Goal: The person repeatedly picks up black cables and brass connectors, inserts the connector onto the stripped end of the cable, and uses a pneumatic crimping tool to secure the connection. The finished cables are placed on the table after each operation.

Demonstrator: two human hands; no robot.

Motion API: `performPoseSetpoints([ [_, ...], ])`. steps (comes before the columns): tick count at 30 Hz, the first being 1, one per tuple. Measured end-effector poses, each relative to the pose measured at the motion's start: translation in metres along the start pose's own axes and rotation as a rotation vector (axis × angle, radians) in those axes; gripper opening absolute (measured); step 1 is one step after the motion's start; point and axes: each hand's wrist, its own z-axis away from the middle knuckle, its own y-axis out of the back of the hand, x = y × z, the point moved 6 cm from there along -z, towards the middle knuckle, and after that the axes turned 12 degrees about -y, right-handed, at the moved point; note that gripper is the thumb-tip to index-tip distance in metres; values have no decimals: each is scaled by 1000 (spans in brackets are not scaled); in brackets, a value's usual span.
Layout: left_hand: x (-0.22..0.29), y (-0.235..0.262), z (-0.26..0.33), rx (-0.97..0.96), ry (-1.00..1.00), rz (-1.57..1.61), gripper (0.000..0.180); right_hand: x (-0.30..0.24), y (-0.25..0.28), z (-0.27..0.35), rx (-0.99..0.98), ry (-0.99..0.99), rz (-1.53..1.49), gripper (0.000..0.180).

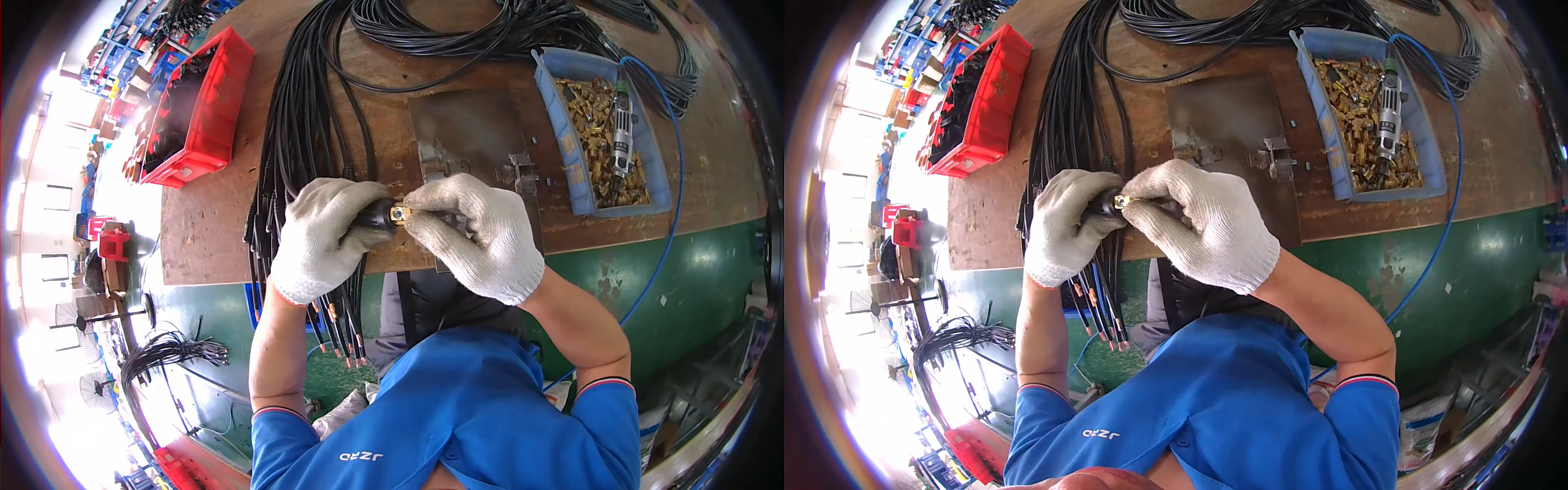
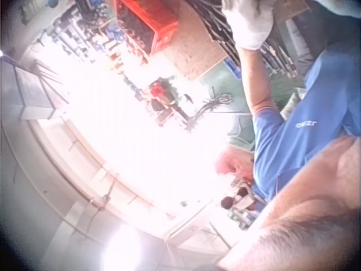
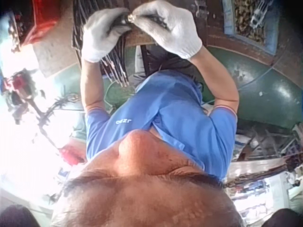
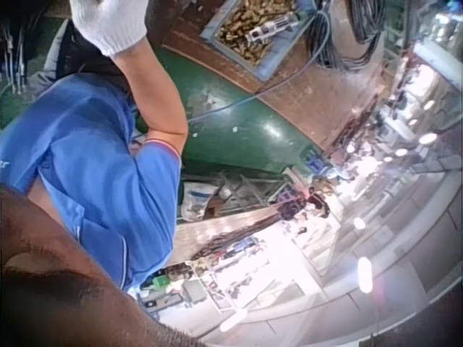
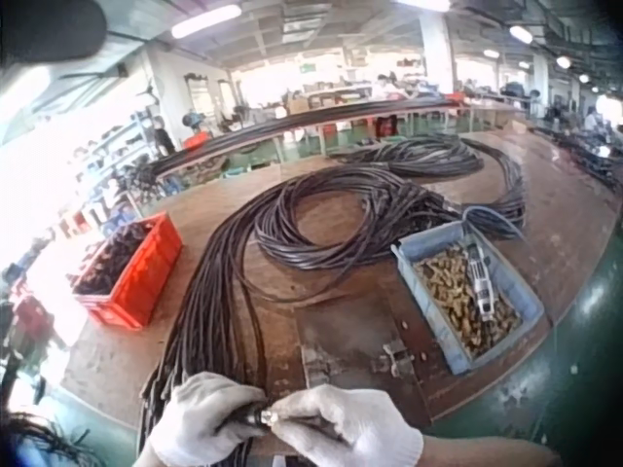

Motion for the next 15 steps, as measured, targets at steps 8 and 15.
performPoseSetpoints([
  [8, 3, -4, -7, -24, -20, -38, 45, -4, 6, -3, 52, 191, 233, 14],
  [15, 8, -10, -8, -97, -4, -94, 46, 2, 12, -8, 29, 221, 294, 16],
])
